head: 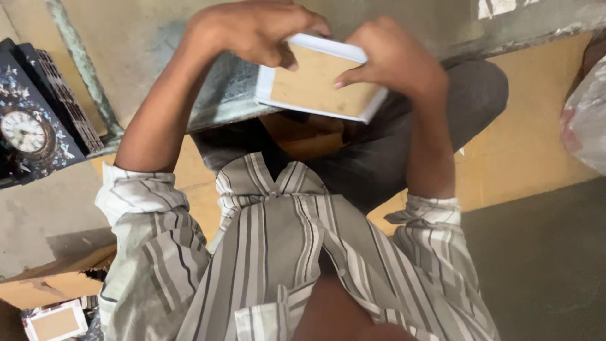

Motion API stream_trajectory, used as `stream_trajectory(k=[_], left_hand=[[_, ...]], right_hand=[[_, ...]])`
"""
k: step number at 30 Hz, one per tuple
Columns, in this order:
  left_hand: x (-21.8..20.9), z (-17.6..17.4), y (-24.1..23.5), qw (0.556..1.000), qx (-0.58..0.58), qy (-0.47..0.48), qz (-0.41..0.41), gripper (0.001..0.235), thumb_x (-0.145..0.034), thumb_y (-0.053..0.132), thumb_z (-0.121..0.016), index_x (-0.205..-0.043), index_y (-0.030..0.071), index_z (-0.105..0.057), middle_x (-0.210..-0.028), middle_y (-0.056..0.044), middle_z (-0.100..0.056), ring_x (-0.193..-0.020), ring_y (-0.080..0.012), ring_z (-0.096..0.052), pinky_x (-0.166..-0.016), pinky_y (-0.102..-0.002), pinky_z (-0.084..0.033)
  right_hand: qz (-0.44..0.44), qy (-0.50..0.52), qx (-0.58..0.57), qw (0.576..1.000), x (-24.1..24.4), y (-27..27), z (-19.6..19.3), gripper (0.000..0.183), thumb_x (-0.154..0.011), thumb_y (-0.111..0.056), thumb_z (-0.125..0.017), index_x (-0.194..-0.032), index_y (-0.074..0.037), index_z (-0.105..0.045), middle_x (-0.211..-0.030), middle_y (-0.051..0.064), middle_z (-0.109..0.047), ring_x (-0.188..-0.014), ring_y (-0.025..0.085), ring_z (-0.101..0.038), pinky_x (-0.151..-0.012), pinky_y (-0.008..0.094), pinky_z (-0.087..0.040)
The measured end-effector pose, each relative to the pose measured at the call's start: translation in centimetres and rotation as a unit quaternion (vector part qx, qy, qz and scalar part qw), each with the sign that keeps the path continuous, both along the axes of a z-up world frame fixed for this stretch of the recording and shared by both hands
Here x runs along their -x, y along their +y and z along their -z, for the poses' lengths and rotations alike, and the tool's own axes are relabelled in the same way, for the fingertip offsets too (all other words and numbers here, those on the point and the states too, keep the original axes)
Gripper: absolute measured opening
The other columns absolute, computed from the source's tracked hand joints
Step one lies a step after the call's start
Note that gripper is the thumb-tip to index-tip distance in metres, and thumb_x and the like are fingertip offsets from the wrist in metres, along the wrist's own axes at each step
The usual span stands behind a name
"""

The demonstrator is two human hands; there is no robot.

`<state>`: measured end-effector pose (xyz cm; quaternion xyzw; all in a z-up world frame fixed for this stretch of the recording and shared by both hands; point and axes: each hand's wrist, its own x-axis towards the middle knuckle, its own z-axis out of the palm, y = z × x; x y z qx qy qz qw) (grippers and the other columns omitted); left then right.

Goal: The person sits on the floor and assembles small photo frames by placing a backing card into a frame and pressing the edges to secure it. They handle multiple frames one by one, stacking the finished ones on the table.

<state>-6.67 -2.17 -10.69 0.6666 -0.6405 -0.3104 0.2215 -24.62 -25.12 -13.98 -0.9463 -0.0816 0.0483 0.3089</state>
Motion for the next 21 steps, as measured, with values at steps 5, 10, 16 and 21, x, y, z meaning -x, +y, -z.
stream_trajectory(k=[5,10,16,21], left_hand=[[-0.4,0.0,1.9,0.992,-0.097,0.021,-0.073,0.051,-0.082,0.008,-0.077,-0.131,0.004,-0.064,-0.11,-0.016,-0.072,-0.103,-0.0288,-0.072,-0.082,-0.043,-0.054],[-0.9,0.5,0.4,0.996,-0.071,0.03,-0.041,0.053,-0.077,0.008,-0.079,-0.127,0.001,-0.063,-0.107,-0.018,-0.071,-0.102,-0.0328,-0.068,-0.081,-0.044,-0.053],[-0.5,3.3,0.8,0.985,0.089,-0.093,-0.118,0.041,-0.079,-0.004,-0.072,-0.12,0.001,-0.067,-0.104,-0.02,-0.072,-0.107,-0.0389,-0.067,-0.089,-0.05,-0.05],[1.0,5.7,-0.1,0.948,0.112,-0.187,-0.232,0.058,-0.088,-0.013,-0.056,-0.144,-0.001,-0.061,-0.116,-0.027,-0.065,-0.104,-0.0444,-0.062,-0.091,-0.054,-0.047]], right_hand=[[0.018,-0.061,0.036,0.997,0.0,-0.7,1.1,0.045,-0.086,-0.038,-0.091,-0.115,-0.007,-0.076,-0.106,0.01,-0.07,-0.106,0.035,-0.058,-0.093,0.045,-0.048],[0.01,-0.114,0.056,0.992,-1.5,1.2,0.1,0.044,-0.086,-0.036,-0.092,-0.116,-0.008,-0.076,-0.102,0.011,-0.071,-0.095,0.037,-0.058,-0.087,0.048,-0.048],[0.069,-0.129,0.046,0.988,-2.4,1.9,-1.3,0.03,-0.096,-0.023,-0.084,-0.119,-0.007,-0.073,-0.108,0.014,-0.071,-0.095,0.037,-0.065,-0.082,0.047,-0.052],[0.129,-0.173,0.076,0.974,-4.1,2.1,0.3,0.031,-0.097,-0.014,-0.08,-0.125,-0.003,-0.073,-0.114,0.017,-0.072,-0.101,0.039,-0.067,-0.085,0.048,-0.054]])
